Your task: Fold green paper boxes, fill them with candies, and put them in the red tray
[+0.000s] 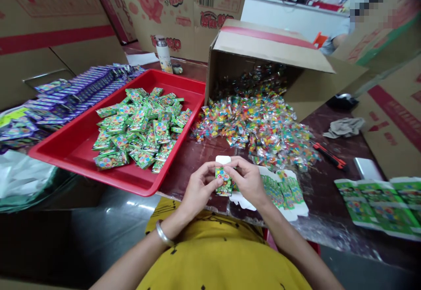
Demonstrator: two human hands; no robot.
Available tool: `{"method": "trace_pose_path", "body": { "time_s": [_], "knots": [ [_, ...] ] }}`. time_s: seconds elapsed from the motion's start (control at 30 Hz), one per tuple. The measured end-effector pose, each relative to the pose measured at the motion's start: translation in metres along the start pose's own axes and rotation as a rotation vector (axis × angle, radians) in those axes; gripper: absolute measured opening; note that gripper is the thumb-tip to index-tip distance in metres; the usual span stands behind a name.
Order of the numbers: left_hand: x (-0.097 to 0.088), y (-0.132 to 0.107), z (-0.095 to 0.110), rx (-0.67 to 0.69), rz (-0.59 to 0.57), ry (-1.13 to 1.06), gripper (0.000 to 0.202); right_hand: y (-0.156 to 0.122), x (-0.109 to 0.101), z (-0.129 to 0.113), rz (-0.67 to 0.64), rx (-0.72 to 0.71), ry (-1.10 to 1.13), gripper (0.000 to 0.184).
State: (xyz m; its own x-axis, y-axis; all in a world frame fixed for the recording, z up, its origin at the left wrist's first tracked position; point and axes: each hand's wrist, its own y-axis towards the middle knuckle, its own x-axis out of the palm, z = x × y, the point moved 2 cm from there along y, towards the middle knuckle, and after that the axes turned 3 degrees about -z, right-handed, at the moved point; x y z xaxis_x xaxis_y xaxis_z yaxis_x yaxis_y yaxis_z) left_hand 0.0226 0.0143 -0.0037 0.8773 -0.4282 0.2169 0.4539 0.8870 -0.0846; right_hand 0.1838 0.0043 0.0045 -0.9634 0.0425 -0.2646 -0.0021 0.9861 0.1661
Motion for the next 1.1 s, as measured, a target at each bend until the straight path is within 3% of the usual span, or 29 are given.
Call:
{"method": "trace_pose_path", "body": {
  "time_s": [0.13, 0.23, 0.43, 0.67, 0.9, 1.1],
  "knots": [
    [0.000, 0.001, 0.002, 0.033, 0.015, -0.022, 0.035, 0.001, 0.002, -0.007, 0.058, -0.040, 0.067, 0.010],
    [0.001, 0.001, 0.001, 0.060, 0.053, -0.093, 0.041, 0.004, 0.003, -0.009, 0.104, -0.006, 0.167, 0.020],
    [-0.001, -0.003, 0.003, 0.081, 0.082, 0.020, 0.042, 0.015, -0.003, -0.012, -0.052, 0.142, 0.149, 0.021],
    [-0.005, -0.008, 0.017, 0.064, 0.004, 0.109, 0.054, 0.030, -0.010, -0.017, -0.175, 0.206, 0.203, 0.023],
    [-0.012, -0.011, 0.017, 0.032, -0.029, 0.110, 0.044, 0.018, -0.006, -0.027, -0.075, -0.044, -0.025, 0.021],
    [-0.014, -0.011, 0.021, 0.032, 0.002, 0.126, 0.033, 0.013, -0.006, -0.039, -0.232, -0.085, -0.042, 0.022]
  ]
}}
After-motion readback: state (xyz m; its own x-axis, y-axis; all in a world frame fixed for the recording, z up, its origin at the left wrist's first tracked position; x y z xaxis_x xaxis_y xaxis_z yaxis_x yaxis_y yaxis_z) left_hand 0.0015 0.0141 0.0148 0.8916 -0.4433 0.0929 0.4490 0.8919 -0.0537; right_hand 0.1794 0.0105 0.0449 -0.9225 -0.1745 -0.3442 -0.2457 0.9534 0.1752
